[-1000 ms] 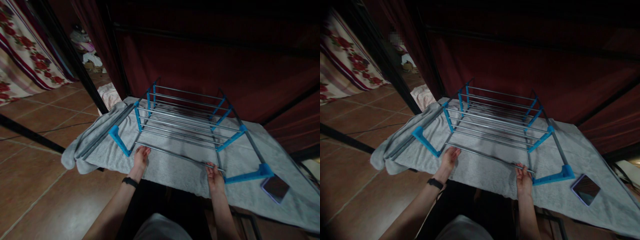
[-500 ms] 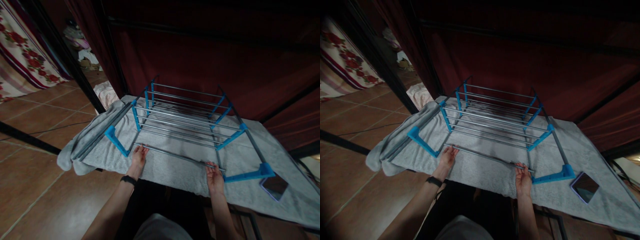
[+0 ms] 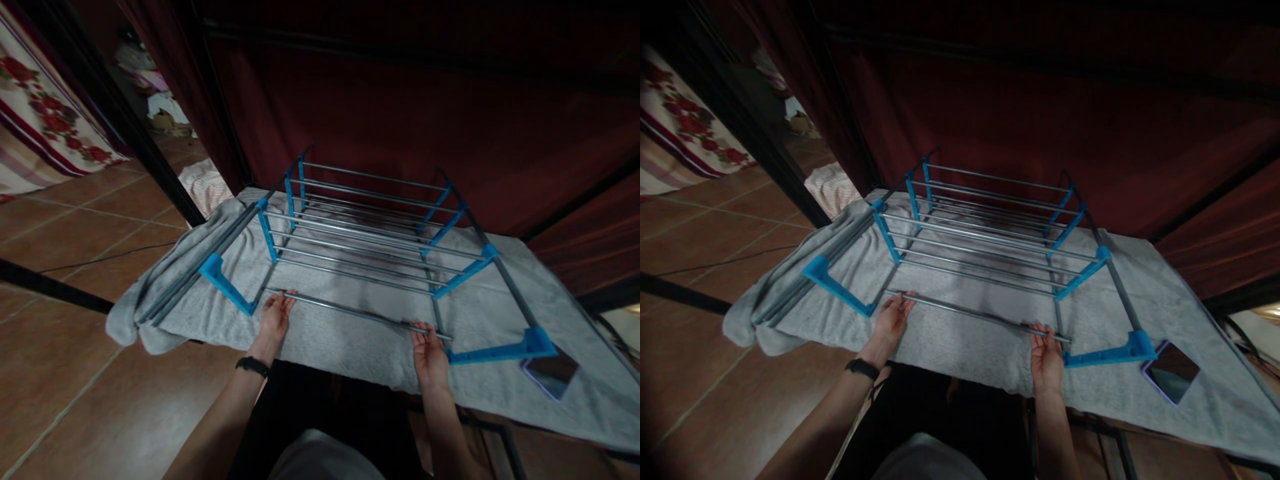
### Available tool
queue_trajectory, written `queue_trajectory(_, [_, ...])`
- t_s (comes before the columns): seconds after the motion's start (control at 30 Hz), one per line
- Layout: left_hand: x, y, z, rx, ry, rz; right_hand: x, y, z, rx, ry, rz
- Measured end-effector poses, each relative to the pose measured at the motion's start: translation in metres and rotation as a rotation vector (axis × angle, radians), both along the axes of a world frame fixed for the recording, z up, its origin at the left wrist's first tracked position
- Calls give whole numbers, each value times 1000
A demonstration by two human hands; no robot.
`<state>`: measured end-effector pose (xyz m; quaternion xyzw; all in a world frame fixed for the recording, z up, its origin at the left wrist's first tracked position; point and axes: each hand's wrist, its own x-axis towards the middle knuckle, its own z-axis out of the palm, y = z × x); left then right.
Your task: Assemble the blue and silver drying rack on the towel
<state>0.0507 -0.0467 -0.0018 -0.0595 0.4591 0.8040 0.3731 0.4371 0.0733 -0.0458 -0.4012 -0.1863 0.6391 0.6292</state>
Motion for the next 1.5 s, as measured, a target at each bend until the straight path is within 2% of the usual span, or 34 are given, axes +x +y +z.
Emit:
queue_trajectory(0.43, [-3,0,-2,-8,-4,-27,1,2,-2,2,1,6])
queue_trajectory(0.83, [-1,1,-1,-30,-1,-13,-3,1,7,-26,-26,1])
queue_trajectory(1.5, [-1,4,3,-93,13,3,-4,7,3,-11,-40,9])
